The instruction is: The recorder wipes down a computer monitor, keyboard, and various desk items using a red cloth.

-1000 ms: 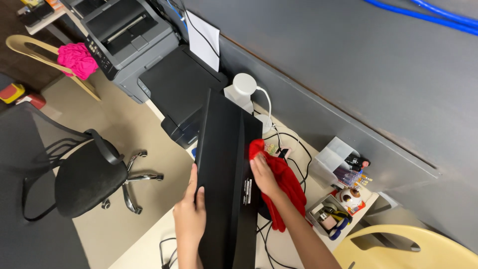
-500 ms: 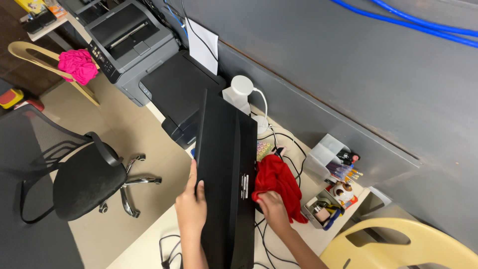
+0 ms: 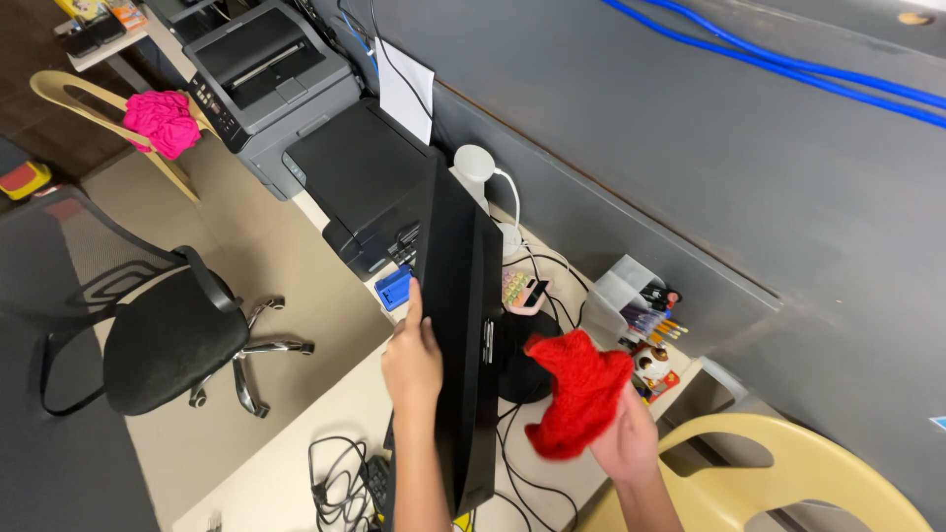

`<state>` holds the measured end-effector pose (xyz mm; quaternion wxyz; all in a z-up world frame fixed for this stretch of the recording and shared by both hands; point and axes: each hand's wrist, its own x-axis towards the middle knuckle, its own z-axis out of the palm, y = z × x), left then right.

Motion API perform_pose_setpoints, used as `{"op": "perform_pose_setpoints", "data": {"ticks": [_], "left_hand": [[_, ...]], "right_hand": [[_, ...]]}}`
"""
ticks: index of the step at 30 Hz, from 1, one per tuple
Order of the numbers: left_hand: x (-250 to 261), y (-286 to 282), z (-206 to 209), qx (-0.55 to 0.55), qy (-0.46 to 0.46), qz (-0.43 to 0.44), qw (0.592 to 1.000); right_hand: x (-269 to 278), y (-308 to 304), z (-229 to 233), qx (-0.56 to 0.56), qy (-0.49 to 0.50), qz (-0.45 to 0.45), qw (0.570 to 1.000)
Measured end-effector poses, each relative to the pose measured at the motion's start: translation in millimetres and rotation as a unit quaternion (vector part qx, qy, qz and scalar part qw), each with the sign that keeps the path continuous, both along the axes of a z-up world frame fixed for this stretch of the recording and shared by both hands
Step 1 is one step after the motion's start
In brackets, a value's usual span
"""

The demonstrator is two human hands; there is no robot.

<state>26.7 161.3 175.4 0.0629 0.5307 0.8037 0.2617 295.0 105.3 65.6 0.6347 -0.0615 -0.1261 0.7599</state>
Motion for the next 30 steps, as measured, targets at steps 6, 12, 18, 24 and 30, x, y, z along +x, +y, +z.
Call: {"op": "perform_pose_setpoints", "data": {"ticks": [6,12,18,24,30], "left_hand": [[35.6,10.3,10.1,0.001,0.003,-0.024,1.000],[73.2,21.2,3.9,-0.014,0.017,-0.040,0.999],[104.3,24.0,4.5,-0.020,0.019,-0.057,0.998],[117.0,33.8,4.2,-0.028,0.023,-0.051,0.998],[144.3,30.4,32.9,-0.102,0.040,-0.045,0.993]], "right_hand": [[-5.4,13.3,-73.3,-0.181,-0.183,-0.154,0.954],[-29.3,11.1,-91.1,-0.101,-0.106,-0.051,0.988],[-48.4,63.1,-248.8,-0.079,-0.451,-0.041,0.888],[-82.1,135.2,-325.1,0.315,-0.804,-0.255,0.436],[-95.6,135.8,-193.9,-0.002,-0.339,0.107,0.935]]}}
